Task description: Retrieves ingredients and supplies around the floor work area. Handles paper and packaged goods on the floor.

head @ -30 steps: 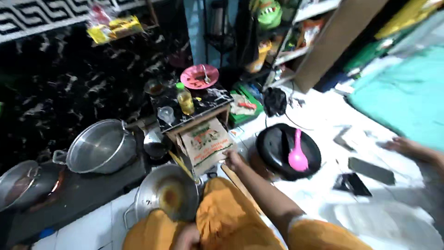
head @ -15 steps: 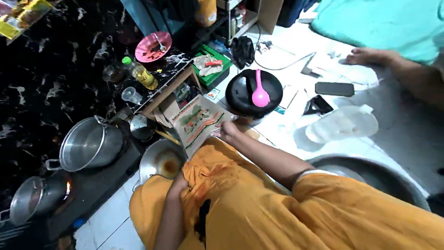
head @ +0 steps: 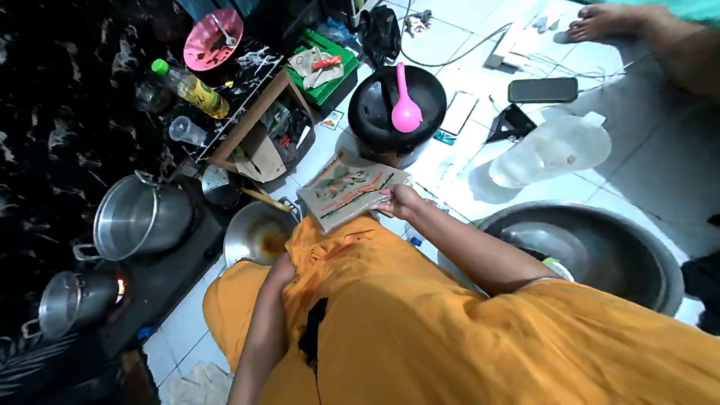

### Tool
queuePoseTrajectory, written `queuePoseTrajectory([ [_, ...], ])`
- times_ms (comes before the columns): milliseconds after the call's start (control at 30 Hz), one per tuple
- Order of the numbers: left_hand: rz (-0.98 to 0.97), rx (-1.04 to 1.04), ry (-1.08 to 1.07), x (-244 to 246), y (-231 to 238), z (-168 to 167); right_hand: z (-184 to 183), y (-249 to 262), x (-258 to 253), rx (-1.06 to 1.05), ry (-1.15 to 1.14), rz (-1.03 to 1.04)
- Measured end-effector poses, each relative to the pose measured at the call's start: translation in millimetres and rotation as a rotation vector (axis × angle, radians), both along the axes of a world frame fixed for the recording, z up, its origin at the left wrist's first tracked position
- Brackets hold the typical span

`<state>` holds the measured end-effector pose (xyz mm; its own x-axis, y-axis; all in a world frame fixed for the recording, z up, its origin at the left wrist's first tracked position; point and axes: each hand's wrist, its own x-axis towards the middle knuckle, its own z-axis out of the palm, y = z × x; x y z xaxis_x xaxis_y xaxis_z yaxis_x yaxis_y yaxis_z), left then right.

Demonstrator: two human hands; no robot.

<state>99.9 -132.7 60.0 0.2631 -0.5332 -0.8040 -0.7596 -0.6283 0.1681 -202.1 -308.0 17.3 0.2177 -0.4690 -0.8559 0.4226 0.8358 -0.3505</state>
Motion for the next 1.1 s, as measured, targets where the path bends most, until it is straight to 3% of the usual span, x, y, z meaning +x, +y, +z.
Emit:
queuePoseTrajectory([
  [167,0.066,-0.246,0.189,15,5,-8,7,10,23,-0.072,0.075,0.049],
  [233,0.210,-0.308,0.297,14,2,-2,17,14,36,-0.147,0.149,0.139],
  [300,0.250,-0.296,0.268,8,-5,4,27,17,47,-0.222,0.243,0.278],
  [400,-0.040,-0.213,-0.017,-15,-20,26,37,14,56,-0.466,0.530,0.727],
  [467,-0.161,-0.167,-0.043,-29,-31,38,48,6,59,-0.647,0.720,1.106],
  [533,-0.015,-0.184,0.174,-32,-39,36,61,1,64,-0.733,0.844,1.376],
  [600,0.392,-0.316,0.472,-26,-38,13,73,-1,68,-0.778,0.905,1.513],
  [667,0.744,-0.418,0.515,-23,-39,-15,90,-1,72,-0.818,0.944,1.597],
  [700,0.814,-0.416,0.465,-22,-42,-23,99,1,73,-0.838,0.956,1.639],
  [867,0.792,-0.308,0.520,-22,-47,-37,102,31,68,-1.087,0.899,1.887],
  [967,0.853,-0.250,0.547,-11,-46,-42,104,44,81,-1.128,0.833,2.084],
  [1100,0.895,-0.225,0.534,-14,-46,-26,105,51,107,-1.221,0.766,2.283],
])
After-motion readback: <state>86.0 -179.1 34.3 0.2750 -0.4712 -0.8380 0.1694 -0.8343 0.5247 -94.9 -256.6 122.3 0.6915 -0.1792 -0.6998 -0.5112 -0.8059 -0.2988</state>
